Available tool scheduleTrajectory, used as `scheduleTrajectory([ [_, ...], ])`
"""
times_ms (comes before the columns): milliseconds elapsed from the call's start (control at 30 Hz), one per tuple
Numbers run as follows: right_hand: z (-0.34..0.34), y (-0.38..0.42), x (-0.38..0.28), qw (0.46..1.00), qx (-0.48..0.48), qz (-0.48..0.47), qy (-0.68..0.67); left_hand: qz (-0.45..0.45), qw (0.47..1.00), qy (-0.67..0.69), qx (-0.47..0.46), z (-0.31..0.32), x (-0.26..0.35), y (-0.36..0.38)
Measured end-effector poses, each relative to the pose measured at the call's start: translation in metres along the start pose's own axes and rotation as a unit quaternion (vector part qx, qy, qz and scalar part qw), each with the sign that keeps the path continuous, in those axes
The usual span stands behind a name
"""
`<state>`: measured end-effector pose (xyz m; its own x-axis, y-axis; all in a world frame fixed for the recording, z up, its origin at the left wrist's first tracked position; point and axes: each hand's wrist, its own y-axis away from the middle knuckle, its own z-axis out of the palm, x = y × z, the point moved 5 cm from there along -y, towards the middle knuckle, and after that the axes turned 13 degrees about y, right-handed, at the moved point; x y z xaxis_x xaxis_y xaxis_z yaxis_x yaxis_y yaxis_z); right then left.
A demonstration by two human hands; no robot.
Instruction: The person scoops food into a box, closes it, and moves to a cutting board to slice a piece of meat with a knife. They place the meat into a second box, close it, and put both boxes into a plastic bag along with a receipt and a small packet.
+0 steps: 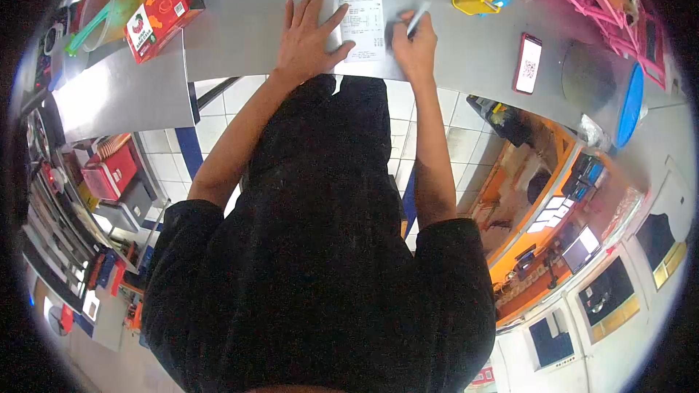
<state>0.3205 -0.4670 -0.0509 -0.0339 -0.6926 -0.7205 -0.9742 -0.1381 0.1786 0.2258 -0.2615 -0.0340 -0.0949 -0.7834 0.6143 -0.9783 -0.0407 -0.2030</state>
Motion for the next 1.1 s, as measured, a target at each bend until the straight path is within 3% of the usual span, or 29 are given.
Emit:
scheduleTrajectory([
  [133,-0.018,-0.008,-0.021,0.965,-0.040,-0.022,0.259,0.009,1.000,0.018,0.001,-0.001,0.003,-0.003],
  [333,-0.025,-0.009,-0.021,0.963,-0.028,-0.055,0.261,-0.001,1.000,0.014,-0.025,0.001,0.016,0.004],
  [400,-0.025,-0.004,0.001,0.965,-0.003,-0.070,0.254,0.046,0.998,0.040,0.006,0.008,0.024,0.012],
  [433,-0.033,0.004,0.011,0.965,0.063,-0.121,0.222,0.061,0.997,0.048,0.007,0.014,0.031,0.012],
  [533,-0.117,0.026,0.024,0.984,0.036,-0.036,0.173,0.113,0.991,0.069,0.008,0.022,0.078,0.003],
  [633,-0.216,0.036,0.090,0.972,0.164,0.018,0.165,0.130,0.988,0.082,-0.028,0.050,0.132,-0.018],
  [667,-0.255,0.036,0.128,0.968,0.164,0.111,0.157,0.129,0.985,0.110,-0.041,0.061,0.161,-0.030],
  [700,-0.294,0.037,0.172,0.950,0.262,0.074,0.151,0.125,0.981,0.135,-0.053,0.073,0.191,-0.040],
  [733,-0.344,0.039,0.197,0.930,0.299,0.134,0.168,0.136,0.977,0.154,-0.060,0.090,0.215,-0.050],
  [867,-0.504,0.036,0.334,0.855,0.443,0.168,0.211,0.155,0.958,0.222,-0.099,0.166,0.312,-0.081],
  [933,-0.563,0.026,0.385,0.816,0.477,0.171,0.280,0.158,0.946,0.254,-0.122,0.198,0.349,-0.091],
  [1100,-0.626,-0.031,0.486,0.896,0.337,0.075,0.280,0.146,0.946,0.243,-0.157,0.245,0.411,-0.114],
])
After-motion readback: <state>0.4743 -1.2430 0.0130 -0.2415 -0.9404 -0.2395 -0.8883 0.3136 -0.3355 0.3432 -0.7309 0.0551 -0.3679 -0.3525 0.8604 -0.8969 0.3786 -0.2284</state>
